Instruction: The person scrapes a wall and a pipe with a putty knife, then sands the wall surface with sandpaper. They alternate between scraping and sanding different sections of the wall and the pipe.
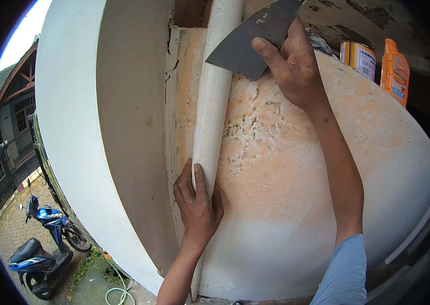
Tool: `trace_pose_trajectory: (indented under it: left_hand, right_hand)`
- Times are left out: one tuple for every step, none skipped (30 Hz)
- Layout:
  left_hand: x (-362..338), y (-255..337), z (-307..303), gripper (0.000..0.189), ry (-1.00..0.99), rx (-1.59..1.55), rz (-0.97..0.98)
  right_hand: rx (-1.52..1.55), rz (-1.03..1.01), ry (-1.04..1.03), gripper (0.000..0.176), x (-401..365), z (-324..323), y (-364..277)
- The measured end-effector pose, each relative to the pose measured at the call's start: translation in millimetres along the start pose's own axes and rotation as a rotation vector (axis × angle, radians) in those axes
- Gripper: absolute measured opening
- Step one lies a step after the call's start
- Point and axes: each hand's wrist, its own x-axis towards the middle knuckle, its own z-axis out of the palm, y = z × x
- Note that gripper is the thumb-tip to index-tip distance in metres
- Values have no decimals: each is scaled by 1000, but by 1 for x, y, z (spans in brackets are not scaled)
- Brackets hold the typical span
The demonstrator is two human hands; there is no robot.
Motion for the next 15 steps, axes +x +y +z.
trace_pose_trajectory:
  left_hand:
    - [0,0,0,80,4,5,3]
    - [0,0,0,80,7,12,7]
    - [0,-1,0,80,10,13,5]
    - [0,-1,1,80,13,13,2]
    - [0,-1,2,80,14,13,-2]
    - [0,0,2,79,14,11,2]
    - [0,0,1,79,15,11,7]
    - [1,-1,1,79,13,12,15]
    - [1,-1,1,79,10,18,8]
    - [0,-1,1,79,7,20,-2]
    - [0,0,1,79,6,21,-13]
    - [0,1,2,79,8,20,-10]
    - [0,1,1,79,10,21,-5]
    - [1,1,1,79,13,23,4]
    - [2,1,1,79,15,26,3]
  right_hand:
    - [-15,3,-37,33,-1,0,-2]
    - [-52,-38,9,33,-1,-1,2]
    - [-87,-74,54,33,-1,-2,8]
    - [-123,-109,99,33,-1,-2,11]
    - [-96,-95,78,32,-3,-2,11]
    - [-68,-82,57,32,-5,1,4]
    - [-39,-70,38,31,-6,3,1]
    - [-60,-75,56,31,-5,1,5]
    - [-81,-76,74,32,-5,-2,9]
    - [-105,-75,88,32,-5,-4,11]
    - [-101,-74,53,32,-5,-5,9]
    - [-97,-74,18,33,-3,-5,4]
    - [-92,-76,-14,33,-2,-5,1]
    - [-83,-68,21,33,-3,-5,4]
    - [-76,-59,54,34,-3,-4,8]
